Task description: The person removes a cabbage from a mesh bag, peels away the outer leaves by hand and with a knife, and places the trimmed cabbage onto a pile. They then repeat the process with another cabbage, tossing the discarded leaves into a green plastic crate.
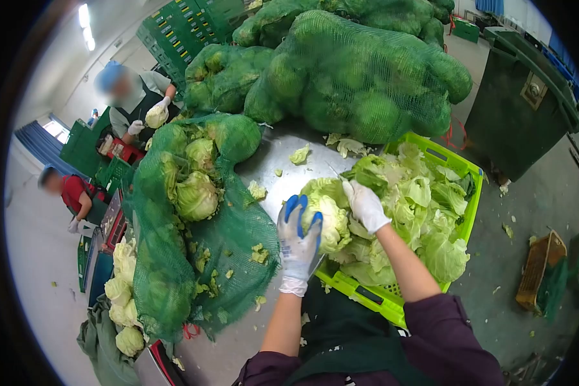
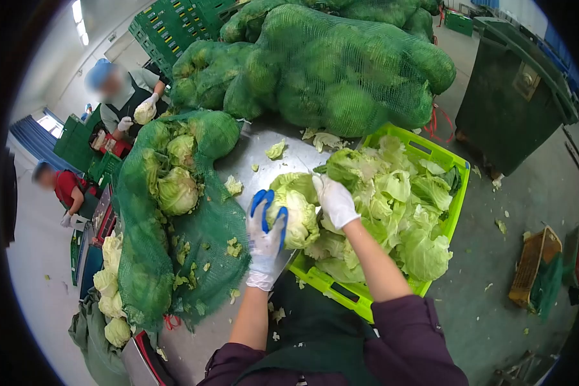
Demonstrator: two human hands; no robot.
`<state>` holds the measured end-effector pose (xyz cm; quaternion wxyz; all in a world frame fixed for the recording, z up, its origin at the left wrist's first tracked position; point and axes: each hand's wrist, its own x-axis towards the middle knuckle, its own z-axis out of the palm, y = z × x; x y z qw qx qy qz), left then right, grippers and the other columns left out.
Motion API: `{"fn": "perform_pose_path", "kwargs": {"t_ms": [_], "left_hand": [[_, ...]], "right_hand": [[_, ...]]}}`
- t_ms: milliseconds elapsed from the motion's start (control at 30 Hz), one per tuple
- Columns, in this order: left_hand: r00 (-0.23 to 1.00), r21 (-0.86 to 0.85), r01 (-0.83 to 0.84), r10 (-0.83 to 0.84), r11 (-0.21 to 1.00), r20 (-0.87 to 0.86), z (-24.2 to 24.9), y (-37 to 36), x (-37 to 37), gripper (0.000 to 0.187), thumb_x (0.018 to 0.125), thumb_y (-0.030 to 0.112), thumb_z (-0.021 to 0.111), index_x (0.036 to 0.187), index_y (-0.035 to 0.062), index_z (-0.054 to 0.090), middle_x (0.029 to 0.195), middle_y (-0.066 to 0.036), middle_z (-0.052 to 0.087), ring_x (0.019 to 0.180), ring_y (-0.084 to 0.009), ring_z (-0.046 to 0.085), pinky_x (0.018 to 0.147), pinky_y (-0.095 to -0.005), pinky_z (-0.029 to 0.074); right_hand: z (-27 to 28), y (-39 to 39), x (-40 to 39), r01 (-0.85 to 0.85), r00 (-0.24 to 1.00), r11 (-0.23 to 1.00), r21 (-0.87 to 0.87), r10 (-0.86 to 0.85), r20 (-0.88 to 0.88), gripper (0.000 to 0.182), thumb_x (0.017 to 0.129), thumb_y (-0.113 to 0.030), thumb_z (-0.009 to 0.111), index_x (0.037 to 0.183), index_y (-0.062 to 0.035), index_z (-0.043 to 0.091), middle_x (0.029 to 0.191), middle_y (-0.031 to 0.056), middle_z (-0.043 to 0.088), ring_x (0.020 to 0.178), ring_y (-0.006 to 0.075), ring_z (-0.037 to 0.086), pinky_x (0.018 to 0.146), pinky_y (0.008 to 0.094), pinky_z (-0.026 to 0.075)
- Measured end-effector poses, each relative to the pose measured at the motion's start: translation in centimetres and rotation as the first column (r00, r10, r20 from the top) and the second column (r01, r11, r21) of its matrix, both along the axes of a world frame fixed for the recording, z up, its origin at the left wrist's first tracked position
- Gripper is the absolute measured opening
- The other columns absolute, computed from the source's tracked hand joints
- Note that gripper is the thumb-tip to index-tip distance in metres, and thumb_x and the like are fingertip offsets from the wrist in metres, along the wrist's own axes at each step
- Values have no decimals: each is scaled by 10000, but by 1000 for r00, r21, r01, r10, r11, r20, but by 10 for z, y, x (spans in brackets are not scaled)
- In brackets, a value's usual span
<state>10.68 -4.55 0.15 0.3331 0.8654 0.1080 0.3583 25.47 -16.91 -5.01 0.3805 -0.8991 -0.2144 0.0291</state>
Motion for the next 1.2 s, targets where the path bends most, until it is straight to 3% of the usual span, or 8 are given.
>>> {"fn": "perform_pose_path", "kwargs": {"t_ms": [300, 567, 733, 767, 900, 933, 1033, 1200], "left_hand": [[986, -332, 115, -67, 936, 151, -3, 22, -51, 590, 773, 194, 722, 1289, 29, 490, 1217, -176, 530, 1125, -293, 525, 961, -391, 425], [974, 369, -12, 94, 929, -205, 32, 16, -36, 563, 728, 295, 731, 1247, 136, 581, 1064, -170, 531, 970, -329, 542, 874, -423, 448], [987, -147, 119, -133, 982, -88, 8, 37, -38, 545, 756, 246, 719, 1245, 65, 561, 1237, -199, 503, 1115, -335, 526, 954, -411, 423], [988, -284, 118, -140, 952, -59, 7, 42, -39, 543, 769, 252, 716, 1246, 49, 555, 1248, -194, 502, 1118, -331, 526, 956, -411, 421], [978, -260, -190, 160, 947, -136, 7, 44, -40, 540, 807, 303, 693, 1247, 28, 542, 1187, -183, 559, 1122, -279, 534, 930, -361, 436], [965, -253, -255, 231, 933, -122, 6, 38, -40, 527, 812, 309, 688, 1237, 31, 550, 1140, -172, 592, 1071, -269, 562, 891, -352, 457], [922, -430, -300, 142, 851, -360, 27, 20, -60, 496, 812, 307, 685, 1209, 33, 570, 1096, -166, 607, 984, -278, 590, 837, -371, 477], [947, 439, -169, 269, 882, -175, 70, 12, -72, 482, 803, 187, 698, 1226, 7, 552, 1214, -166, 548, 1121, -260, 524, 840, -364, 491]], "right_hand": [[15, 18, -9, 37, 984, 999, 32, -31, -176, 662, 908, -546, 438, 1214, 39, 497, 900, 275, 643, 859, 407, 622, 773, 470, 484], [30, -14, -66, -190, 935, 932, 308, 267, -233, 694, 768, -571, 649, 1170, -7, 599, 855, 219, 667, 771, 348, 640, 738, 396, 502], [-21, -31, -26, -90, 936, 987, 136, 131, -327, 316, 834, -309, 618, 866, 3, 653, 753, 220, 649, 702, 335, 627, 669, 388, 488], [-43, -35, -22, -25, 974, 982, 189, 66, -217, 305, 835, -307, 653, 817, -7, 608, 617, 78, 583, 523, 133, 522, 518, 304, 436], [0, -21, -70, 234, 915, 821, 521, -5, -404, 461, 847, -389, 658, 1067, 8, 572, 690, 53, 589, 481, 126, 513, 446, 280, 430], [15, -17, -82, 107, 857, 878, 466, 156, -491, 776, 812, -494, 670, 1270, 93, 452, 1137, 265, 598, 917, 261, 638, 814, 376, 509], [22, 17, -102, 34, 865, 900, 436, 192, -464, 964, 753, -477, 721, 1357, 146, 301, 1327, 306, 450, 1264, 302, 452, 1040, 333, 358], [12, 11, -74, -224, 816, 812, 539, 459, -352, 883, 777, -453, 709, 1391, 56, 330, 1308, 285, 483, 1230, 300, 489, 1024, 333, 379]]}}
